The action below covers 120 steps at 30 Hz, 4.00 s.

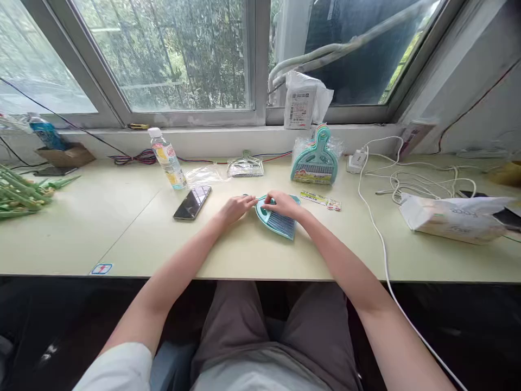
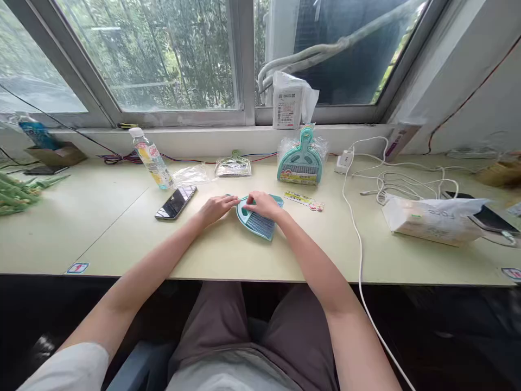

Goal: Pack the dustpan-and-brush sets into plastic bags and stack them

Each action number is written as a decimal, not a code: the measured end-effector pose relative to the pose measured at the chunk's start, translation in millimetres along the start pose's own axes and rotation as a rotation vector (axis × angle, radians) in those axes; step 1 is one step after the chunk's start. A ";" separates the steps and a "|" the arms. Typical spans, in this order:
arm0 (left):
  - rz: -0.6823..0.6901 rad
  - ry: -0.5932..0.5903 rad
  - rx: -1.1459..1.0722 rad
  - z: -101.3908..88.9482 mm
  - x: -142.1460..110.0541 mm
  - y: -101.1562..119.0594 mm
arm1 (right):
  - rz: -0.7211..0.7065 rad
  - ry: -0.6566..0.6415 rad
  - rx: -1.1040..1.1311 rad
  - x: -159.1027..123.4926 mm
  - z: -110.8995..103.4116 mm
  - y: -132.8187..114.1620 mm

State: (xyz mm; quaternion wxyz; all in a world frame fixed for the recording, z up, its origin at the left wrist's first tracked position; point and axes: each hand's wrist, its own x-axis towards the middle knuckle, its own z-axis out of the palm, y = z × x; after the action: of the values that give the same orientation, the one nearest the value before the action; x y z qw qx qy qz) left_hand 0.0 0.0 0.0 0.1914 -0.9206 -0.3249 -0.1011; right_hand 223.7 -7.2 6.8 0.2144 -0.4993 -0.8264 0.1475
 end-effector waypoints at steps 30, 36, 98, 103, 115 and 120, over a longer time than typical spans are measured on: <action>-0.434 0.046 -1.633 -16.1 9.8 31.8 | 0.159 0.453 -0.063 -6.9 2.9 -29.7; -0.607 0.079 -1.706 -3.0 2.0 12.8 | 0.369 0.388 -0.256 -13.5 -41.2 10.6; -0.651 0.048 -1.825 5.4 1.1 -4.3 | 0.307 0.313 0.039 6.2 19.1 -1.8; -0.661 0.062 -1.824 5.5 2.3 -3.5 | 0.337 0.322 -0.050 3.3 12.6 -5.1; -0.670 0.087 -1.786 6.6 1.4 -2.5 | 0.394 0.352 -0.156 1.0 13.0 -5.4; -0.774 0.246 -1.777 10.9 1.9 -5.4 | 0.324 0.646 0.016 2.0 16.9 -6.8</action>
State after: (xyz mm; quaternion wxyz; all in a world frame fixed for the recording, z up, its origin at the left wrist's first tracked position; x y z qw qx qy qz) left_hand -1.3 9.5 -7.7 -0.5863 -0.5421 -0.3879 -0.4603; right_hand 209.2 -9.0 -4.2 0.4423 -0.6431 -0.6248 0.0208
